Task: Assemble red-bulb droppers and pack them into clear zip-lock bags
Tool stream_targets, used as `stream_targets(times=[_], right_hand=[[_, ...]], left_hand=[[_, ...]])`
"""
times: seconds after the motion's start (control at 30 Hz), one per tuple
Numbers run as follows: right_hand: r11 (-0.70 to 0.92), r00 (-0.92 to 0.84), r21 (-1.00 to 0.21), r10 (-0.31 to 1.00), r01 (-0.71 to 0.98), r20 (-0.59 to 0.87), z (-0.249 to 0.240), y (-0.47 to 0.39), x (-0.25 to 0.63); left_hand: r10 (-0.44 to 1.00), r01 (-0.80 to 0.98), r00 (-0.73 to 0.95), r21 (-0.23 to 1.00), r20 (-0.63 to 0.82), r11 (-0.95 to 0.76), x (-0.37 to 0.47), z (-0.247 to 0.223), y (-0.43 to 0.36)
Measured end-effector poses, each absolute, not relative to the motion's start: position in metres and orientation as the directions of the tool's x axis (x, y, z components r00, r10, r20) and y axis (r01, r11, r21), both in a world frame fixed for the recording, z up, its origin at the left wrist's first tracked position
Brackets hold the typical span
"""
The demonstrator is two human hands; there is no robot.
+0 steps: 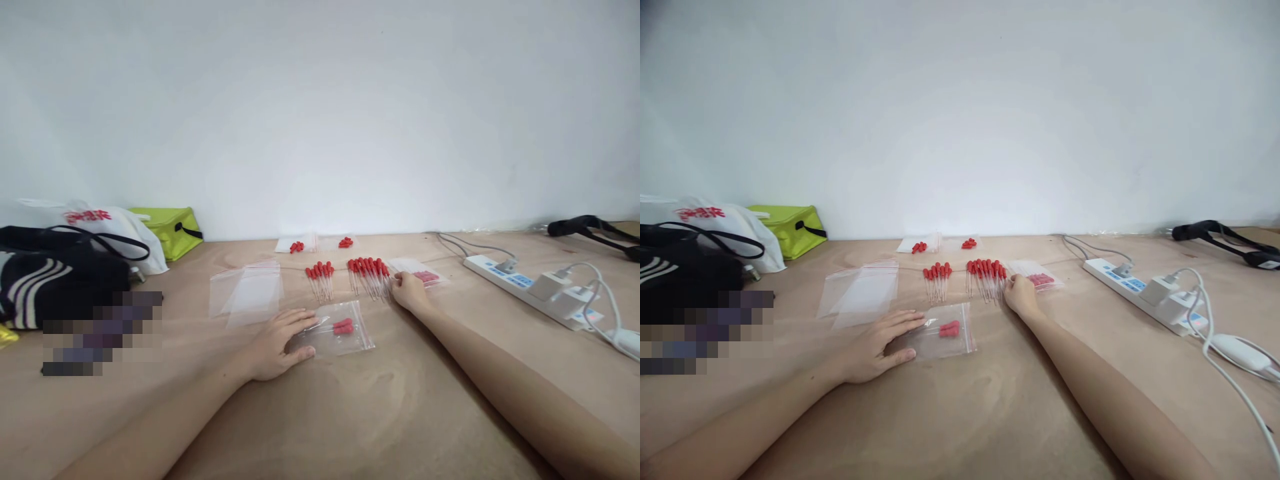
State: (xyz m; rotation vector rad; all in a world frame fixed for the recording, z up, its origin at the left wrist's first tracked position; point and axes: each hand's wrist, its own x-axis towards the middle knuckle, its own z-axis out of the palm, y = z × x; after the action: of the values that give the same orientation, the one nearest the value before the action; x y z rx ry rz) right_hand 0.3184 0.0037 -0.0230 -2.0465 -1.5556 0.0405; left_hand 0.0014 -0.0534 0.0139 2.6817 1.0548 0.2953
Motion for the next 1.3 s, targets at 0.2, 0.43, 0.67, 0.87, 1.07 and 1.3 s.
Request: stream_targets(times=[0.2, 0.43, 0.67, 0.87, 1.07, 1.3], right_hand=[[-0.184, 0.294, -0.387, 0.923, 0.904, 0.248, -0.019, 0.006, 0.320], [-0.161, 0.246, -0.328, 0.940, 0.931, 0.236, -0.018, 0.002, 0.316], [-0.062, 0.259, -0.450, 0.883, 0.891, 0.391, -0.006, -0.013, 0.316], [0.128, 0.315, -0.863, 0.897, 0.489, 0.311, -0.001, -0.031, 0.303], [0.184, 0.222, -0.969, 0.950, 0.165, 0.219, -0.010, -0.040, 0.278], [0.233, 0.246, -0.964, 0.934, 0.126, 0.258, -0.018, -0.039, 0.272]], left_hand=[[0.694, 0.648, 0.716, 0.300, 0.075, -0.700, 0.002, 0.016, -0.054], [0.692, 0.640, 0.716, 0.311, 0.090, -0.703, 0.001, 0.015, -0.054], [0.689, 0.640, 0.720, 0.305, 0.084, -0.705, 0.002, 0.017, -0.055], [0.685, 0.634, 0.723, 0.309, 0.088, -0.709, 0.001, 0.015, -0.053], [0.693, 0.647, 0.717, 0.301, 0.071, -0.701, 0.003, 0.018, -0.055], [0.683, 0.636, 0.726, 0.301, 0.081, -0.711, 0.002, 0.016, -0.054]])
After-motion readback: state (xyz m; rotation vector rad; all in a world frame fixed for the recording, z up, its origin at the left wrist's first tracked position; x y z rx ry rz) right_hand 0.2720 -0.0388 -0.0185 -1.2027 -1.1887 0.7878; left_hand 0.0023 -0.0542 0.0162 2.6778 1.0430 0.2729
